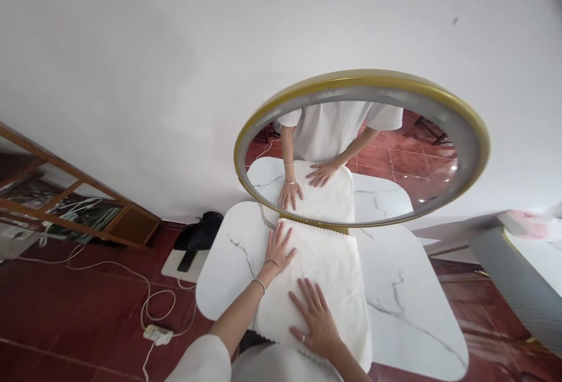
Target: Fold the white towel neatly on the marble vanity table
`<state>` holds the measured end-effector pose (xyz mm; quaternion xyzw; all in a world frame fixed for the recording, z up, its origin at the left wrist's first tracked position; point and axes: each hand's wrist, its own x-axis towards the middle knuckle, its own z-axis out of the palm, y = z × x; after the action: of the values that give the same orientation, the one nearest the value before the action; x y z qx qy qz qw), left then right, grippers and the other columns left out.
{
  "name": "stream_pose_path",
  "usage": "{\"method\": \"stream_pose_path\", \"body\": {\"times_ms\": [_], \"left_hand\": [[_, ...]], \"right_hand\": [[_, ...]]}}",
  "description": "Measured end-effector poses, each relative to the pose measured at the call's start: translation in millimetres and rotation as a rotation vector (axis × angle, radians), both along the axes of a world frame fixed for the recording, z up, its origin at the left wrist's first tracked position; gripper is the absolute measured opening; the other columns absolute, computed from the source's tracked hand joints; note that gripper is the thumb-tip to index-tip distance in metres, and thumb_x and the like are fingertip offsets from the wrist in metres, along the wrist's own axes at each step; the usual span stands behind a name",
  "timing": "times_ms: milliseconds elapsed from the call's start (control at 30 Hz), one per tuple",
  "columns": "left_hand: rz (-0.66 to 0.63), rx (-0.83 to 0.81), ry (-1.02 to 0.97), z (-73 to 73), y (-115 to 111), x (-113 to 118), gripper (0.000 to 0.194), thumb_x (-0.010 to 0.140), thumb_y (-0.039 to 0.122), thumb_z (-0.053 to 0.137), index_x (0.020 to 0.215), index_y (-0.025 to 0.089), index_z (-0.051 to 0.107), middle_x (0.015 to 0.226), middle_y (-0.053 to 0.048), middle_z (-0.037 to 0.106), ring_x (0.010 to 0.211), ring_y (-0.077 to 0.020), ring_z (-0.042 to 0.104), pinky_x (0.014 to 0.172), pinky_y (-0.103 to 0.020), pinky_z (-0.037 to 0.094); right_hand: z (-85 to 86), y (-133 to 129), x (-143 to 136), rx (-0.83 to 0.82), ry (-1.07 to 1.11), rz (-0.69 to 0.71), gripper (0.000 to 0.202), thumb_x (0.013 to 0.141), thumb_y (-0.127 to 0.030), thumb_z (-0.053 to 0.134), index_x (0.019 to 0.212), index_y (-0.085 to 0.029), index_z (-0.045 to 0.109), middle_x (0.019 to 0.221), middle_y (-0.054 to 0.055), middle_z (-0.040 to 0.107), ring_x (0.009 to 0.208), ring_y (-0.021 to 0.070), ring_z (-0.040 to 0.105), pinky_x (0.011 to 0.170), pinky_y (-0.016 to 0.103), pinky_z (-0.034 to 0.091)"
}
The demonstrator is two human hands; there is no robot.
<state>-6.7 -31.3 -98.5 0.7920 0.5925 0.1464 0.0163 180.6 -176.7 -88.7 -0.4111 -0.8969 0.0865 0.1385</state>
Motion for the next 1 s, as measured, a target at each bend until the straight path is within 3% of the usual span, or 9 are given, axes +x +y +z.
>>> {"method": "stream_pose_path", "body": {"times_ms": [300,433,500,567,633,700,833,1000], "left_hand": [[0.041,-0.062,-0.029,11.1,7.2,-104.7,0.070,0.088,0.043,0.050,0.149,0.023,0.023,0.158,-0.010,0.009,0.145,-0.0285,0.009,0.116,-0.050,0.013],[0.046,-0.099,-0.059,16.8,12.4,-136.8,0.066,0.087,0.036,0.050,0.148,0.021,0.026,0.158,-0.011,0.008,0.145,-0.0298,0.006,0.117,-0.052,0.011],[0.046,-0.118,-0.060,16.9,10.8,-139.8,0.067,0.085,0.025,0.049,0.148,0.018,0.025,0.158,-0.012,0.007,0.145,-0.0303,0.004,0.117,-0.053,0.010],[0.034,-0.141,-0.054,15.1,6.4,-134.4,0.071,0.082,0.018,0.049,0.148,0.015,0.023,0.158,-0.014,0.008,0.145,-0.0299,0.004,0.117,-0.053,0.013],[0.030,-0.155,-0.054,12.4,1.7,-125.5,0.071,0.082,0.018,0.048,0.148,0.015,0.021,0.158,-0.013,0.010,0.145,-0.0283,0.005,0.117,-0.051,0.016],[0.048,-0.141,-0.061,10.5,0.0,-119.2,0.066,0.088,0.025,0.045,0.149,0.018,0.021,0.158,-0.010,0.013,0.146,-0.0266,0.006,0.117,-0.049,0.018],[0.122,-0.106,-0.079,10.4,14.2,-124.1,0.062,0.093,0.040,0.039,0.149,0.021,0.022,0.157,-0.009,0.016,0.145,-0.0266,0.009,0.117,-0.048,0.019],[0.122,-0.095,-0.082,13.1,60.3,-143.7,0.061,0.093,0.044,0.039,0.147,0.020,0.028,0.156,-0.010,0.019,0.145,-0.0272,0.010,0.118,-0.047,0.016]], "right_hand": [[5.1,18.8,-96.2,-0.009,-0.019,0.059,0.081,0.085,-0.063,0.047,0.151,-0.027,0.017,0.157,0.011,0.010,0.142,0.0369,0.014,0.110,0.058,0.021],[2.5,26.7,-130.5,-0.018,0.021,0.048,0.072,0.087,-0.059,0.047,0.149,-0.028,0.025,0.155,0.010,0.023,0.141,0.0339,0.022,0.110,0.056,0.025],[-2.2,34.8,-139.1,-0.028,0.130,-0.051,0.059,0.093,-0.047,0.044,0.147,-0.028,0.031,0.147,0.008,0.039,0.136,0.0271,0.034,0.108,0.049,0.033],[-7.5,48.7,-142.4,0.007,0.258,-0.262,0.050,0.096,-0.036,0.039,0.145,-0.026,0.035,0.138,0.008,0.050,0.130,0.0231,0.042,0.103,0.044,0.039],[-11.4,67.6,-143.5,0.083,0.289,-0.477,0.049,0.097,-0.033,0.035,0.145,-0.023,0.034,0.140,0.011,0.047,0.132,0.0252,0.039,0.103,0.047,0.039],[-13.1,89.1,-145.4,0.138,0.197,-0.582,0.053,0.097,-0.036,0.033,0.148,-0.021,0.028,0.149,0.013,0.034,0.140,0.0290,0.026,0.108,0.054,0.030],[-13.4,129.4,-154.9,0.164,0.016,-0.561,0.059,0.097,-0.038,0.032,0.151,-0.019,0.019,0.156,0.013,0.017,0.144,0.0276,0.014,0.112,0.054,0.020],[-16.7,177.8,-170.6,0.198,-0.045,-0.539,0.059,0.095,-0.040,0.036,0.146,-0.012,0.033,0.152,0.019,0.025,0.142,0.0309,0.018,0.111,0.049,0.024]]}}
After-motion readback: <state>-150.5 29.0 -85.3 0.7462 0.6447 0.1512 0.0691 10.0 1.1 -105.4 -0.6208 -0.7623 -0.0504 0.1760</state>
